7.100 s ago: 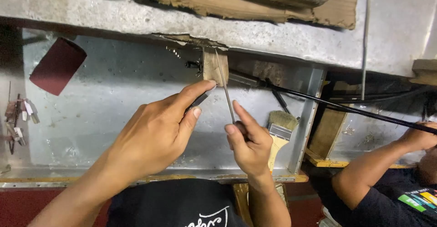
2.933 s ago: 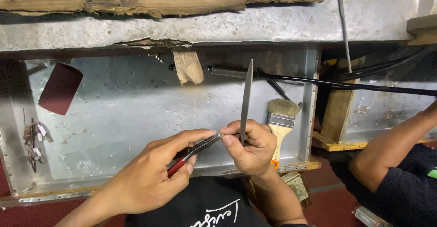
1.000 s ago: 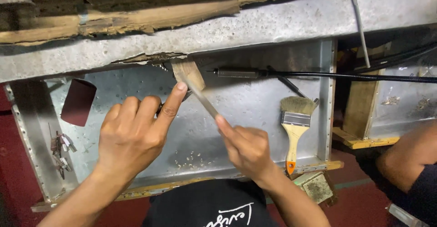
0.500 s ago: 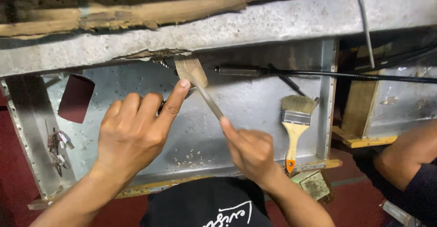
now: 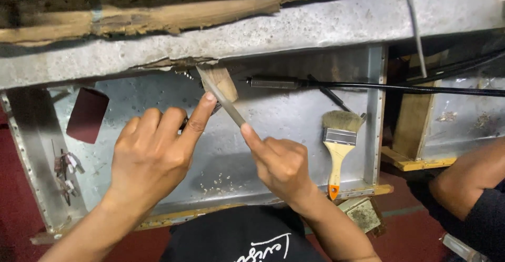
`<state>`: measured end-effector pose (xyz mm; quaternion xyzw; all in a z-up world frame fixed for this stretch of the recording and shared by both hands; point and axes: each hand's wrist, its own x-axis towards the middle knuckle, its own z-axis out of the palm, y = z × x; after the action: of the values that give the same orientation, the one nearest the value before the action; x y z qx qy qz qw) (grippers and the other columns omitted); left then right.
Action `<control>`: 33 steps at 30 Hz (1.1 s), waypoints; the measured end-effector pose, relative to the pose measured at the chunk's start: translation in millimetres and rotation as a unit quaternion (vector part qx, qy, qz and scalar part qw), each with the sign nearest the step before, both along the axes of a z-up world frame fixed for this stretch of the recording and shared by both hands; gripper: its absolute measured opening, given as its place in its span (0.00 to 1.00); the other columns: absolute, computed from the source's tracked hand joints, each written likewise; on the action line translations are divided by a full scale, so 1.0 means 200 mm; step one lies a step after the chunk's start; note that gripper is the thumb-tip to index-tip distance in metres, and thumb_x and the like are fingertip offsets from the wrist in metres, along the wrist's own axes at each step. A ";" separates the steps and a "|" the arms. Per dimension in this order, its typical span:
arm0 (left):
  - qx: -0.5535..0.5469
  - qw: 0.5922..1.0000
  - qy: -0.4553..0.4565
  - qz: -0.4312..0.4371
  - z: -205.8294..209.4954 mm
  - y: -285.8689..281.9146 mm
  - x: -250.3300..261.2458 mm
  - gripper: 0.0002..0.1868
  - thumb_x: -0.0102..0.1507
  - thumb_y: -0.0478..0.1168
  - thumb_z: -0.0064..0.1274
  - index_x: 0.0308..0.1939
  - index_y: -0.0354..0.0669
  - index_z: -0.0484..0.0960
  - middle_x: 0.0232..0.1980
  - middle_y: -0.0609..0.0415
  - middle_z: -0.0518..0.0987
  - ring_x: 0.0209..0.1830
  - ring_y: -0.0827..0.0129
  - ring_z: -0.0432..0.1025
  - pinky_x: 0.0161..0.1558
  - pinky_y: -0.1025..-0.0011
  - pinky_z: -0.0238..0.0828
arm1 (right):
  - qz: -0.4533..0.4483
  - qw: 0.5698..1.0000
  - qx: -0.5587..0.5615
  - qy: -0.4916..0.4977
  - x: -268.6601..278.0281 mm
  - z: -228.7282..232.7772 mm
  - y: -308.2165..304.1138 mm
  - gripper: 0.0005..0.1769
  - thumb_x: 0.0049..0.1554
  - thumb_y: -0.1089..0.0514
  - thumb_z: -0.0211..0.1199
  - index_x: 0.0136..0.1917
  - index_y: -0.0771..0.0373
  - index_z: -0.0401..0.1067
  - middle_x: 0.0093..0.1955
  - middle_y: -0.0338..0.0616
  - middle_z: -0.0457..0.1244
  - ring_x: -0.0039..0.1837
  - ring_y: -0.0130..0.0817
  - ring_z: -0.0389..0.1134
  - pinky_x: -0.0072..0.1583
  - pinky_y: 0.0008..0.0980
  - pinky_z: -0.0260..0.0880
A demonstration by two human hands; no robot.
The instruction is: Filing and shaping a small metal jewelry component using a hand file and pliers at a workbench.
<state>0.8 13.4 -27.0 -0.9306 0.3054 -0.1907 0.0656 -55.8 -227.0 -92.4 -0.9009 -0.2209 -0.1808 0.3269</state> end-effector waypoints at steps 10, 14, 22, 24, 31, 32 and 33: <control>-0.012 1.000 0.004 0.000 -0.02 0.00 -0.01 0.30 0.69 0.28 0.46 0.74 0.57 0.77 0.31 0.61 0.62 0.26 0.67 0.56 0.27 0.70 0.56 | -0.010 1.000 -0.015 -0.005 -0.02 -0.04 -0.02 0.30 0.63 0.77 0.63 0.74 0.58 0.67 0.29 0.33 0.44 0.30 0.30 0.41 0.32 0.33 0.46; -0.004 1.000 -0.002 0.001 -0.03 0.01 0.00 0.30 0.71 0.29 0.45 0.76 0.57 0.75 0.31 0.61 0.62 0.26 0.67 0.55 0.27 0.69 0.56 | 0.016 1.000 -0.001 0.021 -0.12 -0.03 -0.11 0.27 0.62 0.77 0.61 0.72 0.63 0.67 0.28 0.33 0.46 0.29 0.27 0.44 0.32 0.32 0.50; -0.016 1.000 -0.007 -0.002 -0.04 0.00 -0.01 0.29 0.70 0.29 0.46 0.74 0.57 0.76 0.31 0.61 0.62 0.26 0.67 0.55 0.27 0.70 0.54 | 0.042 0.996 0.073 0.025 -0.04 -0.07 -0.04 0.26 0.65 0.74 0.64 0.74 0.64 0.65 0.28 0.33 0.48 0.29 0.27 0.45 0.33 0.32 0.51; -0.006 1.000 -0.003 -0.005 -0.05 0.01 -0.01 0.31 0.71 0.28 0.45 0.77 0.56 0.72 0.30 0.60 0.61 0.26 0.66 0.54 0.27 0.69 0.54 | 0.038 0.996 0.080 0.034 -0.13 -0.13 -0.12 0.27 0.64 0.74 0.65 0.73 0.65 0.64 0.26 0.28 0.54 0.26 0.22 0.50 0.30 0.27 0.50; 0.000 1.000 -0.006 -0.012 -0.05 0.01 -0.01 0.29 0.71 0.29 0.44 0.76 0.55 0.74 0.31 0.61 0.63 0.26 0.67 0.55 0.28 0.69 0.55 | 0.051 0.990 0.115 0.062 -0.02 -0.01 -0.02 0.26 0.63 0.76 0.63 0.73 0.67 0.65 0.29 0.36 0.55 0.29 0.27 0.53 0.34 0.28 0.59; -0.003 1.000 -0.007 -0.013 -0.04 0.01 0.00 0.29 0.71 0.29 0.43 0.75 0.54 0.75 0.31 0.60 0.62 0.25 0.66 0.54 0.28 0.69 0.54 | 0.052 0.990 0.119 0.063 -0.04 -0.03 -0.06 0.26 0.63 0.76 0.63 0.72 0.67 0.65 0.29 0.36 0.55 0.29 0.27 0.52 0.34 0.29 0.57; -0.006 1.000 -0.008 -0.014 -0.04 0.01 0.00 0.28 0.71 0.29 0.43 0.75 0.54 0.76 0.31 0.60 0.62 0.25 0.66 0.53 0.28 0.69 0.53 | 0.052 0.989 0.123 0.064 -0.06 -0.05 -0.09 0.26 0.63 0.75 0.64 0.72 0.67 0.66 0.29 0.36 0.56 0.29 0.27 0.52 0.34 0.30 0.56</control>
<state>1.1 15.0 -35.0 -0.9250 0.3170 -0.2009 0.0595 -67.8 -244.7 -101.6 -0.8507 -0.2225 -0.1316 0.4577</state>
